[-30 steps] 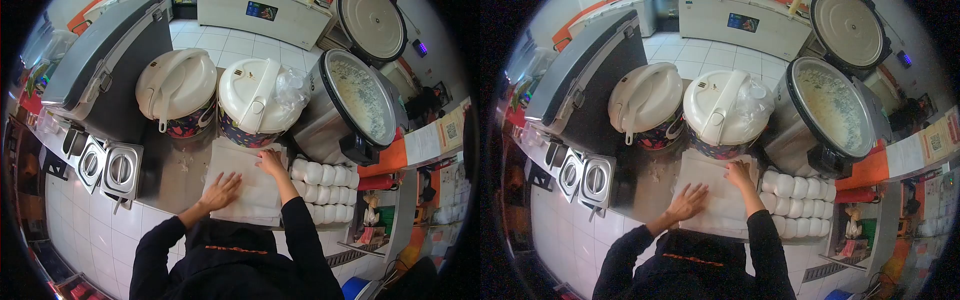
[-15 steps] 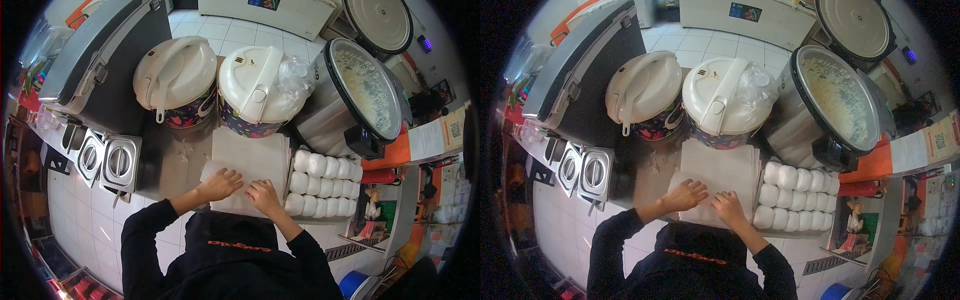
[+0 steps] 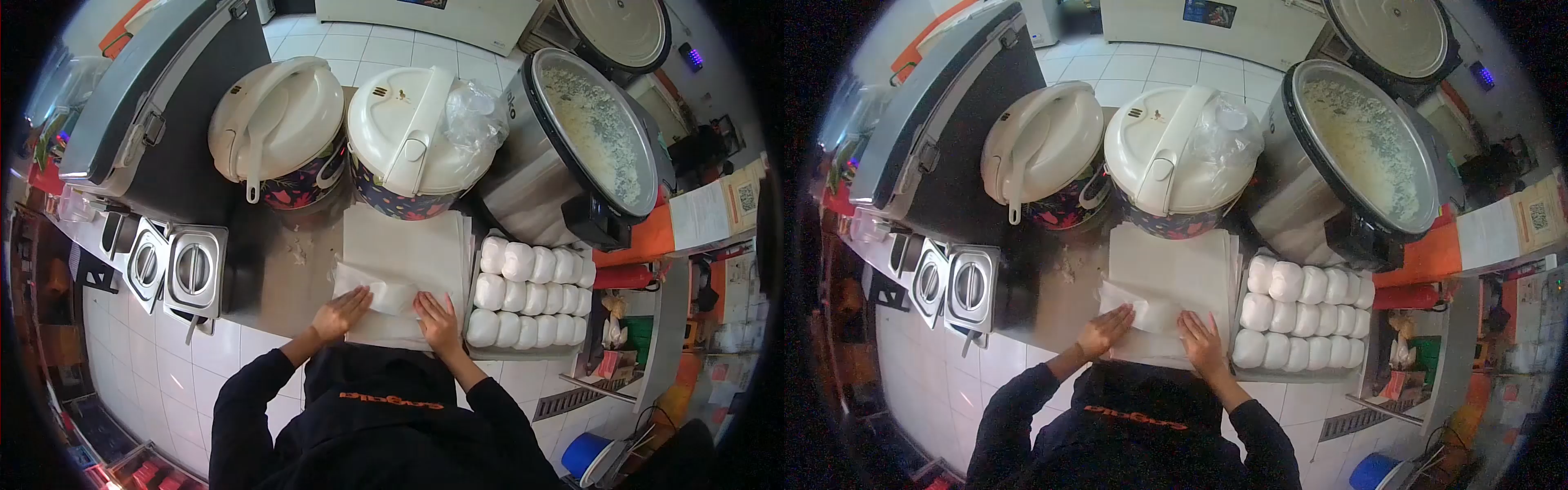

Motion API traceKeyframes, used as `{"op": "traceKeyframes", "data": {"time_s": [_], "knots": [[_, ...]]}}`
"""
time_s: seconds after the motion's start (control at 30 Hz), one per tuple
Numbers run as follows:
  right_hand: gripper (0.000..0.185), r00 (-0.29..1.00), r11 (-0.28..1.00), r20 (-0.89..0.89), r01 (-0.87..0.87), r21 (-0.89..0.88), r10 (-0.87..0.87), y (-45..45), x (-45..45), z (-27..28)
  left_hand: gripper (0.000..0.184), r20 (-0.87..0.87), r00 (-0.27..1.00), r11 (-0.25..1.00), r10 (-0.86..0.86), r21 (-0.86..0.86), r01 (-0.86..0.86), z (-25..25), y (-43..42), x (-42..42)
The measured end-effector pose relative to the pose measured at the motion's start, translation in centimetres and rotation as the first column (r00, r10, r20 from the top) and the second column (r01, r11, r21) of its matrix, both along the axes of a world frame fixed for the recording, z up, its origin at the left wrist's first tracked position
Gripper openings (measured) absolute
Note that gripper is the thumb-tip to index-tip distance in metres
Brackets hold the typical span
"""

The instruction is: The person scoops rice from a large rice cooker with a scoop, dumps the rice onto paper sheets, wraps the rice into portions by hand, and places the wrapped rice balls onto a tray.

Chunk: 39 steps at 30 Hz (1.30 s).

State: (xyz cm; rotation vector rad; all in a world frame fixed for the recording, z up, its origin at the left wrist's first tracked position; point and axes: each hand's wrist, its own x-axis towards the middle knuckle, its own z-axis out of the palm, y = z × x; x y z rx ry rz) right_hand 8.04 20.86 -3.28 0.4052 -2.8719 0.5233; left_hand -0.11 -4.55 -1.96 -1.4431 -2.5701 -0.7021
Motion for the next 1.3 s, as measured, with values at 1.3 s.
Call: {"op": "traceKeyframes", "data": {"time_s": [1.3], "knots": [[0.015,0.903,0.930,0.290,0.356,-0.096,-0.316,-1.5,-6.1,5.8,0.022,0.914,0.309,0.670,0.262,0.059,-0.740,4.1,6.2,-0.3]]}}
